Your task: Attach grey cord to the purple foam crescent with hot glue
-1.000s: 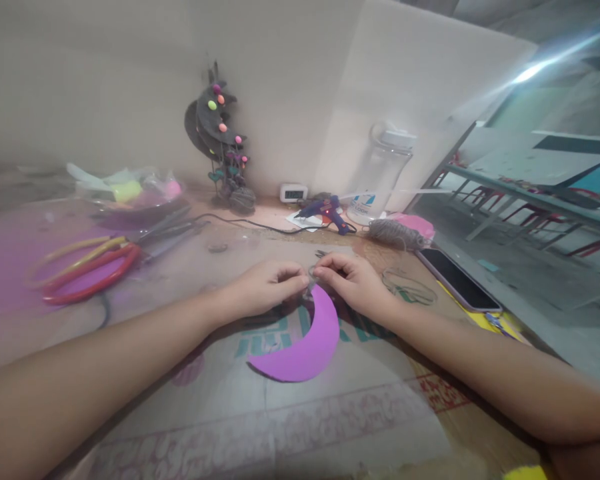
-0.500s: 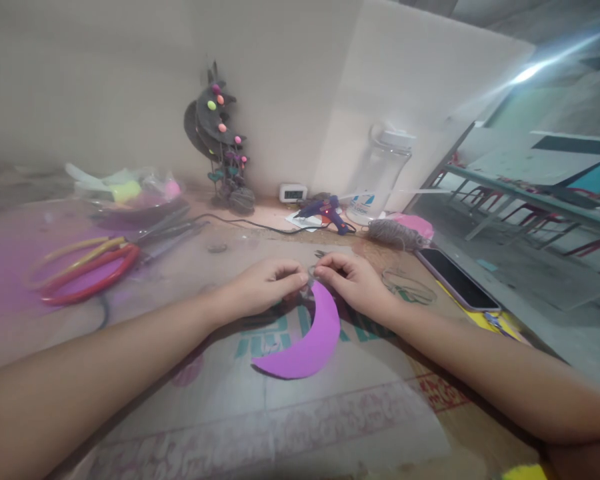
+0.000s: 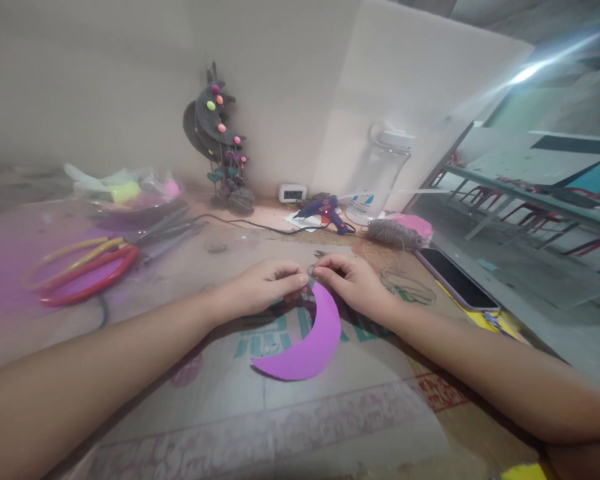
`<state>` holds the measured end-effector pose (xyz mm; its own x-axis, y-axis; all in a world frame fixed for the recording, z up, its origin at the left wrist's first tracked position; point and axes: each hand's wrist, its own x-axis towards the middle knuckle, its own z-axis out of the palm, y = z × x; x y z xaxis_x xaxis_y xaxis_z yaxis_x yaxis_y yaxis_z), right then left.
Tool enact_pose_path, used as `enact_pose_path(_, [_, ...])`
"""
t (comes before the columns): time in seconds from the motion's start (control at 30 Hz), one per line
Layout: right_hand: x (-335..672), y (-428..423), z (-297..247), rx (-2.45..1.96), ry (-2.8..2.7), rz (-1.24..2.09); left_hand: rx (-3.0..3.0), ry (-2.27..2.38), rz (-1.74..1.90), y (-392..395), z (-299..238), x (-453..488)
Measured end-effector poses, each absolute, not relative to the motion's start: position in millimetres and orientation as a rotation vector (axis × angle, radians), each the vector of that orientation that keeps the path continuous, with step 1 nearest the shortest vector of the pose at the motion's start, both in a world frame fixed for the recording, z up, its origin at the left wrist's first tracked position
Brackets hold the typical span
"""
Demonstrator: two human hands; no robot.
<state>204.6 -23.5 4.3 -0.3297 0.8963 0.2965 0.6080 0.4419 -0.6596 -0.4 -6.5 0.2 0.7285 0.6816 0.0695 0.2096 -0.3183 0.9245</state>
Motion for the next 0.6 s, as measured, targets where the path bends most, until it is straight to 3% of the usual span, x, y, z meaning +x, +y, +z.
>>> enact_pose_path(0.27, [212.8,-24.5,6.9,-1.212,-1.778,0.595,1.979,0.864,0.772,-6.4,-5.0,0.7])
enact_pose_path(0.6, [203.7,-34.8,9.8,-1.230,-2.038,0.740,2.023,0.947,0.882,-3.8,-3.6,0.0])
